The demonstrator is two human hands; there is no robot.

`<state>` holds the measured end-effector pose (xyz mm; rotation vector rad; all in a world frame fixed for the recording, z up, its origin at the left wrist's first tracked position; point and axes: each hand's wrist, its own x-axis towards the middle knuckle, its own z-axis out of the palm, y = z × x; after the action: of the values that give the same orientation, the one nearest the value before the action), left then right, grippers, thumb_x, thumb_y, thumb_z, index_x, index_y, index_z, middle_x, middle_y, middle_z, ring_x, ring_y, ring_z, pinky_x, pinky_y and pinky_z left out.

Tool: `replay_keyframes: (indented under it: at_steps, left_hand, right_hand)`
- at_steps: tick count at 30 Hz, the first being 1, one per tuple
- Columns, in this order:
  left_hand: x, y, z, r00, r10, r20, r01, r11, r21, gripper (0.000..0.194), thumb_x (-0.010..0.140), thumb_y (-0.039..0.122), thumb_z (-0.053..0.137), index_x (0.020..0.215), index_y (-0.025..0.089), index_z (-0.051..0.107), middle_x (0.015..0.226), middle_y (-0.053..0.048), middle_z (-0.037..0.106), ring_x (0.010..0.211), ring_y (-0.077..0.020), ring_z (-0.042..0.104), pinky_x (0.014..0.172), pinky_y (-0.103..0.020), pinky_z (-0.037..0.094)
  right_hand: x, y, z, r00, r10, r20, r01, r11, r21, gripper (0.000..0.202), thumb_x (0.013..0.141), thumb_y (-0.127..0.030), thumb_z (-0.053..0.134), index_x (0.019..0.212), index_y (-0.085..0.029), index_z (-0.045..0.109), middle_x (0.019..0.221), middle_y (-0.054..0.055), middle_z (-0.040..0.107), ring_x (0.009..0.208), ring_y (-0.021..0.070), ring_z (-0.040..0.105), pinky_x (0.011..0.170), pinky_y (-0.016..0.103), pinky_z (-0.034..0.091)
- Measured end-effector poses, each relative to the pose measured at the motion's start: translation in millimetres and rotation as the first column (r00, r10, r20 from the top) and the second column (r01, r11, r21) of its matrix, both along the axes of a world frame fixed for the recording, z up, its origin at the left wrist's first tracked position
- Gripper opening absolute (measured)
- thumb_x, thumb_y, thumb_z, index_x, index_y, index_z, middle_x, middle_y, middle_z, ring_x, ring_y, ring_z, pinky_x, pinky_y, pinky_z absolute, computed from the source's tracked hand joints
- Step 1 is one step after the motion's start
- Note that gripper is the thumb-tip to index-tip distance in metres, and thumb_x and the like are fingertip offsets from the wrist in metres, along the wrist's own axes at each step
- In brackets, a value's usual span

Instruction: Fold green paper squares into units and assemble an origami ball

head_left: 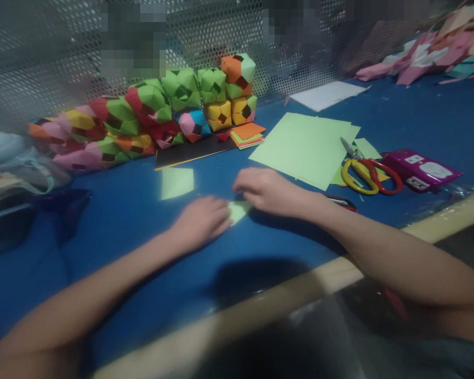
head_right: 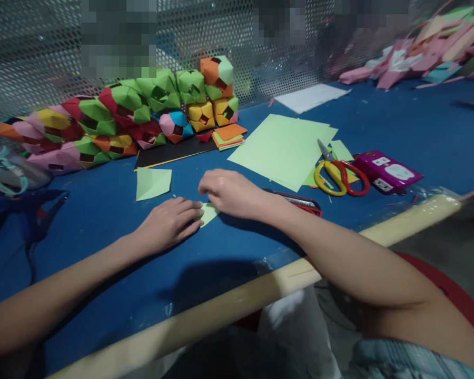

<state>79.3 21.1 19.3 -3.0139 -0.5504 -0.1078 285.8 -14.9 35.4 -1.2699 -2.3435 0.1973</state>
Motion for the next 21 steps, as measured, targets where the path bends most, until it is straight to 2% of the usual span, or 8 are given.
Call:
replay_keyframes:
  at_steps: [3,5,8,12,17,21]
  left_hand:
    - [0.6,-0.6,-1.3,0.999,0.009,-0.039,-0.009,1.000,-0.002,0.031,0.095,0.029,0.038,0.089,0.014,0.065,0.097,-0.011,0.066,0.085,-0.0211,0.057,0.074,-0.035,0.047]
    - [1.2,-1.7,-2.0,0.997,0.025,-0.067,-0.024,1.000,0.016,0.031,0.095,0.029,0.039,0.089,0.013,0.065,0.097,-0.012,0.066,0.084,-0.0211,0.057,0.073,-0.034,0.047]
    - [0.7,-3.2,-1.1,0.993,0.078,-0.093,-0.074,0.996,0.049,0.032,0.095,0.033,0.039,0.089,0.012,0.063,0.092,-0.012,0.064,0.080,-0.0209,0.056,0.071,-0.033,0.047]
    - [-3.0,-2.2,3.7,0.977,0.170,-0.130,-0.160,0.984,0.084,0.037,0.094,0.039,0.040,0.086,0.012,0.063,0.084,-0.011,0.061,0.076,-0.0213,0.056,0.066,-0.033,0.045]
    - [-5.0,-0.9,9.0,0.963,0.196,-0.183,-0.179,0.978,0.108,0.043,0.094,0.046,0.039,0.086,0.013,0.064,0.082,-0.011,0.061,0.075,-0.0224,0.057,0.063,-0.032,0.044]
    - [-4.8,0.2,13.1,0.953,0.223,-0.206,-0.196,0.970,0.142,0.050,0.093,0.054,0.036,0.084,0.013,0.064,0.079,-0.011,0.062,0.073,-0.0225,0.057,0.062,-0.032,0.042]
  right_hand:
    - [-4.7,0.0,-6.7,0.993,0.119,0.022,-0.115,0.984,-0.138,0.029,0.083,-0.004,0.043,0.096,-0.015,0.067,0.100,0.010,0.069,0.093,0.0194,0.059,0.081,0.031,0.044]
    - [-7.1,-0.5,-8.6,0.987,0.143,0.067,-0.128,0.972,-0.197,0.029,0.085,-0.005,0.043,0.098,-0.015,0.067,0.101,0.011,0.069,0.094,0.0204,0.061,0.081,0.031,0.044]
    - [-8.1,-2.0,-6.3,0.980,0.148,0.135,-0.113,0.965,-0.237,0.029,0.085,-0.004,0.043,0.100,-0.013,0.066,0.102,0.013,0.070,0.093,0.0213,0.062,0.079,0.030,0.042]
    - [-5.9,-5.4,4.3,0.961,0.130,0.243,-0.062,0.960,-0.272,0.026,0.082,-0.002,0.043,0.087,-0.014,0.066,0.092,0.011,0.070,0.084,0.0198,0.062,0.070,0.027,0.038]
    - [-1.6,-11.3,19.8,0.914,0.087,0.397,0.048,0.947,-0.319,0.027,0.080,-0.001,0.043,0.080,-0.014,0.066,0.080,0.009,0.069,0.068,0.0170,0.058,0.059,0.026,0.031]
    - [4.0,-13.1,23.2,0.890,0.063,0.452,0.088,0.948,-0.306,0.027,0.083,-0.004,0.041,0.080,-0.013,0.067,0.073,0.010,0.066,0.060,0.0164,0.054,0.054,0.028,0.027]
